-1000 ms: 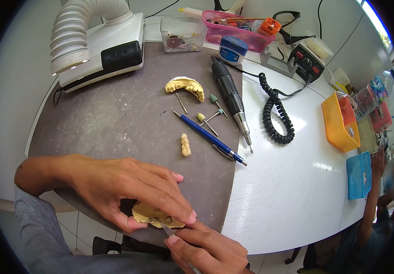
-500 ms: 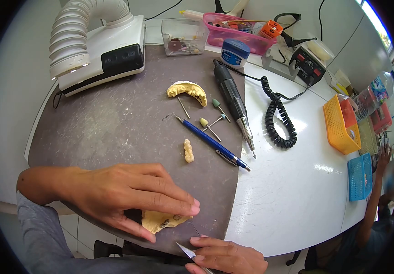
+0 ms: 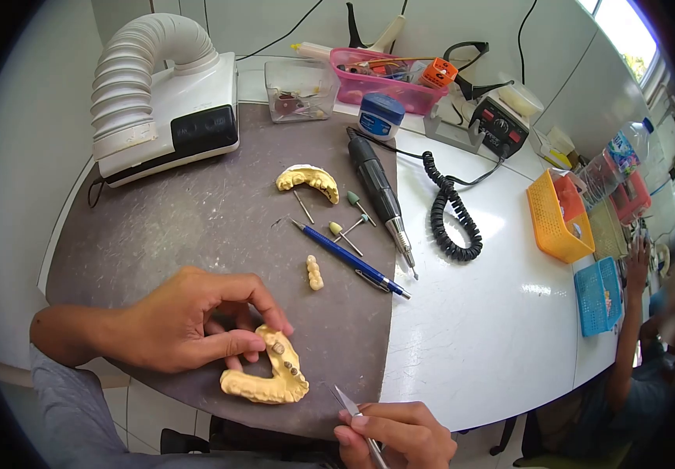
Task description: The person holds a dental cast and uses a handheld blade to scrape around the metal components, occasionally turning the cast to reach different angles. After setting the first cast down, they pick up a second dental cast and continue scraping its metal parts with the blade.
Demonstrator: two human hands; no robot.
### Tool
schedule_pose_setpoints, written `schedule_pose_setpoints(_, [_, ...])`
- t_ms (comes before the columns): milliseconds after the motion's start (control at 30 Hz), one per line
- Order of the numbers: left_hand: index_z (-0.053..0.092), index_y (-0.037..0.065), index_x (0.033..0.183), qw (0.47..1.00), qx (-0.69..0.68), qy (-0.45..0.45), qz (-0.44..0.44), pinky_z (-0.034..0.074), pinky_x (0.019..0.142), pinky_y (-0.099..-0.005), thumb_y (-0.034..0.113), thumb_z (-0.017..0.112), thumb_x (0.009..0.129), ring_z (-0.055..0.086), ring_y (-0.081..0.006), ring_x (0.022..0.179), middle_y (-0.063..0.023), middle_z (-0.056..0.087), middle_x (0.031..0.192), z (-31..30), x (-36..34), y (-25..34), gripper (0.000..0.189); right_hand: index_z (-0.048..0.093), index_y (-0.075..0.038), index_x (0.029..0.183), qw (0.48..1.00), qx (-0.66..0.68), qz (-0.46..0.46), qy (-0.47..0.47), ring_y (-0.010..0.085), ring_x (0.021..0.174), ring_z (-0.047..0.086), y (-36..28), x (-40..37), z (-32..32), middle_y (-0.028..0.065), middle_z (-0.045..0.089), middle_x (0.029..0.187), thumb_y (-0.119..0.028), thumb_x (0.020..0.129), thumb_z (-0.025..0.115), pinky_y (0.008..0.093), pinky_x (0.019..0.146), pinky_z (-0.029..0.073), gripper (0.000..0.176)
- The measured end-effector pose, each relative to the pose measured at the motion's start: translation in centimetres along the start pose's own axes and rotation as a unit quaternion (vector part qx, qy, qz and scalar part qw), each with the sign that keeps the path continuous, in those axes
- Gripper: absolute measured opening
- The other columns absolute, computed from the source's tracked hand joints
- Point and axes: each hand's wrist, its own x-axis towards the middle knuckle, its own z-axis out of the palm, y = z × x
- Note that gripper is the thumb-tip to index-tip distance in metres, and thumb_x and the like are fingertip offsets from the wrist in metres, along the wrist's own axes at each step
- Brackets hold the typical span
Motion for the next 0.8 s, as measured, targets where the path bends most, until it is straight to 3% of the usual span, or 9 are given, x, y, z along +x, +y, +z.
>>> schedule_pose_setpoints(67, [0.063,0.0,0.115,0.999,-0.04,-0.001,-0.027,0.061,0.082,-0.027,0.007,0.069,0.093,0.07,-0.0147,0.094,-0.0117,0.069,0.114,0.4,-0.1,-0.1,0.023,0.062,0.002,0.1,1.0,0.024,0.001,0.015,0.0227,0.076,0.07,0.1,0.1,0.2,0.0163,0.07,0.086,0.001,0.086,0.074,0.0331,0.068,0.058,0.018])
schedule_pose_setpoints(167, [0.067,0.001,0.099,0.966,0.109,0.122,0.199,0.062,0.068,-0.0245,0.008,0.083,0.082,0.07,-0.013,0.086,-0.01,0.07,0.1,1.2,-0.2,-1.1,0.025,0.062,0.004,0.1,0.992,0.114,0.022,0.047,0.0286,0.084,0.072,-0.2,0.4,1.0,0.0176,0.07,0.088,0.003,0.086,0.071,0.0438,0.084,0.059,0.017])
schedule_pose_setpoints(200, [0.067,0.001,0.099,0.965,0.111,0.121,0.203,0.062,0.068,-0.0245,0.008,0.083,0.082,0.07,-0.013,0.086,-0.01,0.07,0.1,1.2,0.0,-1.2,0.025,0.062,0.004,0.1,0.992,0.112,0.018,0.05,0.0286,0.084,0.072,0.1,0.8,1.1,0.0176,0.07,0.088,0.003,0.086,0.071,0.0438,0.084,0.059,0.017])
schedule_pose_setpoints(300, [0.069,0.004,0.089,0.925,0.22,0.144,0.275,0.056,0.057,-0.0232,0.012,0.088,0.075,0.07,-0.012,0.075,-0.007,0.07,0.089,1.5,0.0,-1.8,0.025,0.063,0.004,0.097,0.998,0.061,-0.009,0.014,0.0319,0.089,0.073,0.1,1.1,1.2,0.0186,0.071,0.088,0.003,0.085,0.072,0.0459,0.086,0.059,0.015])
schedule_pose_setpoints(433, [0.07,0.006,0.085,0.901,0.273,0.142,0.307,0.054,0.052,-0.0224,0.017,0.089,0.074,0.069,-0.0124,0.068,-0.0047,0.07,0.083,1.8,-0.2,-2.1,0.025,0.066,0.001,0.088,0.998,-0.028,-0.045,-0.02,0.0353,0.094,0.073,0.0,2.2,1.8,0.0161,0.071,0.081,0.001,0.078,0.079,0.0537,0.096,0.054,0.017])
schedule_pose_setpoints(733, [0.073,0.007,0.085,0.877,0.305,0.121,0.35,0.054,0.048,-0.0217,0.02,0.087,0.075,0.069,-0.0103,0.063,-0.0026,0.07,0.08,2.0,-0.3,-2.8,0.022,0.065,0.002,0.084,0.993,-0.056,-0.067,-0.076,0.0331,0.09,0.073,-0.2,3.0,2.7,0.0164,0.069,0.08,0.002,0.075,0.081,0.0503,0.093,0.058,0.019])
schedule_pose_setpoints(800, [0.062,0.006,0.086,0.862,0.3,0.145,0.381,0.047,0.044,-0.0274,0.021,0.075,0.083,0.061,-0.0121,0.06,-0.0024,0.054,0.078,2.3,-0.2,-3.2,0.02,0.064,0.002,0.083,0.992,-0.066,-0.073,-0.083,0.0325,0.089,0.073,-0.2,3.0,2.8,0.0168,0.069,0.08,0.002,0.075,0.081,0.0492,0.091,0.059,0.019])
